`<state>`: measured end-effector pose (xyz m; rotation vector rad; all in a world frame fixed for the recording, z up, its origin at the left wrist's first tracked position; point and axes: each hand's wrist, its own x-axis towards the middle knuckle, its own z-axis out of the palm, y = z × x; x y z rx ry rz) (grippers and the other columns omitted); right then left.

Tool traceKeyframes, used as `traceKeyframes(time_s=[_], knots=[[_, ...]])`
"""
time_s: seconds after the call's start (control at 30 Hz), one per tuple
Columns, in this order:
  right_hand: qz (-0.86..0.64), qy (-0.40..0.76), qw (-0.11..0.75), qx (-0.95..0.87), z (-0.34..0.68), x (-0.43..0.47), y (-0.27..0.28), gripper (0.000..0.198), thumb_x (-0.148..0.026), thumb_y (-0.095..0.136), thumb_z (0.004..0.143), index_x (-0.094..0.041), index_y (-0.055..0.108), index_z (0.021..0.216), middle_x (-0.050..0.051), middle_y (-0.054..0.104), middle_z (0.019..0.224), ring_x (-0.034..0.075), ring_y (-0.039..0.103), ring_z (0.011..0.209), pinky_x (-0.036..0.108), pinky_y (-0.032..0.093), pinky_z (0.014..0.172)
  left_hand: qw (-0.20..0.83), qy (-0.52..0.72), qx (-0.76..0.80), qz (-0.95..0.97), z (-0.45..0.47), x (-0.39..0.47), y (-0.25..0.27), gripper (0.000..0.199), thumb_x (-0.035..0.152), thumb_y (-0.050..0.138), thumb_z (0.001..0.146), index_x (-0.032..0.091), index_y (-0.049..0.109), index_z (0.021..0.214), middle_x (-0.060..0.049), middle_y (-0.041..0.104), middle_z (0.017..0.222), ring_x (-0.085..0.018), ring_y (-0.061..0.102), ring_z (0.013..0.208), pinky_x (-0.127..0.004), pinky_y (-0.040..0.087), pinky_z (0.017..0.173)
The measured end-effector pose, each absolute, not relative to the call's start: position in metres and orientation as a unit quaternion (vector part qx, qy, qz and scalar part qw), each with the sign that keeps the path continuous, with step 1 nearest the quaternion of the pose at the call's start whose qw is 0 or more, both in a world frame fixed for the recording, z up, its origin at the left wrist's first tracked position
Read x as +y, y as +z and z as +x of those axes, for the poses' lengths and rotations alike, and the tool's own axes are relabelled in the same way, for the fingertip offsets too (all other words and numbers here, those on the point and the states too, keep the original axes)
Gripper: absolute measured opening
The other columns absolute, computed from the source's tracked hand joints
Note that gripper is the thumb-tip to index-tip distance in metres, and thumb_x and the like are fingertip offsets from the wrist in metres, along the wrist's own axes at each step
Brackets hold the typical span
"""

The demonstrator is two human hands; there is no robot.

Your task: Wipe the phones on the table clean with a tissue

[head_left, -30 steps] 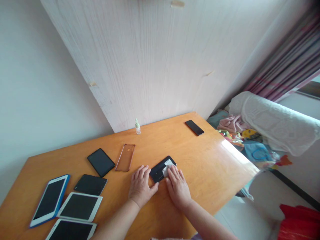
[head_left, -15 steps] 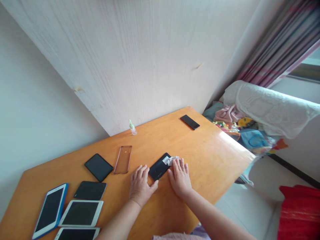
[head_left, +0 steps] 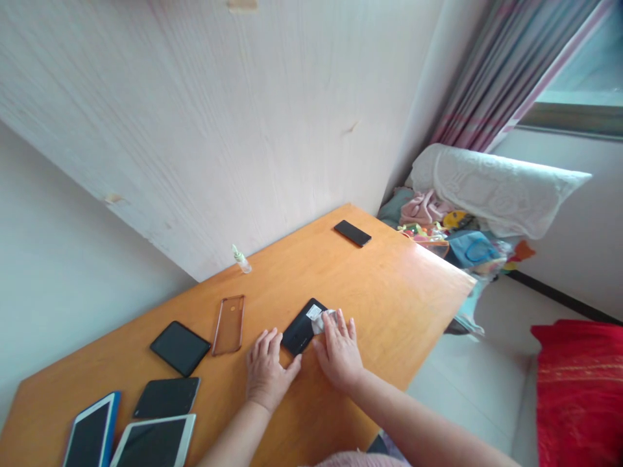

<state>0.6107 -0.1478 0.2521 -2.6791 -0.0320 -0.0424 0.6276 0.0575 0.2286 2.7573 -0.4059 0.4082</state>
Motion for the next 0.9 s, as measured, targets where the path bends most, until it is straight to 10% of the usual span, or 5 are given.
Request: traceKeyframes(time_s=[0.53,0.9], knots=[[-0.964,-0.051,0.257,0.035,0.626,-0.166,0.25,0.06,-0.035,0.047,0.094,-0.015,0.035,0.15,0.013,0.051,0.146,0.032,0.018,0.149,0.062,0.015,0.118,0.127,0.127,-0.194,0.965,0.635,0.024,0.24,0.041,0.052,0.07,0.076,0.021,0.062,0.102,-0.014,0.062,0.125,-0.037,0.05,0.124,-0.059,0.034,0.105],[-0.963,-0.063,0.261,-0.001,0.595,-0.165,0.242,0.059,-0.033,0.046,0.096,-0.02,0.034,0.152,0.009,0.051,0.146,0.032,0.02,0.148,0.062,0.013,0.119,0.08,0.096,-0.397,0.909,0.673,0.035,0.231,0.063,0.043,0.051,0.093,0.024,0.034,0.15,-0.008,0.046,0.15,-0.028,0.037,0.141,-0.047,0.03,0.113]])
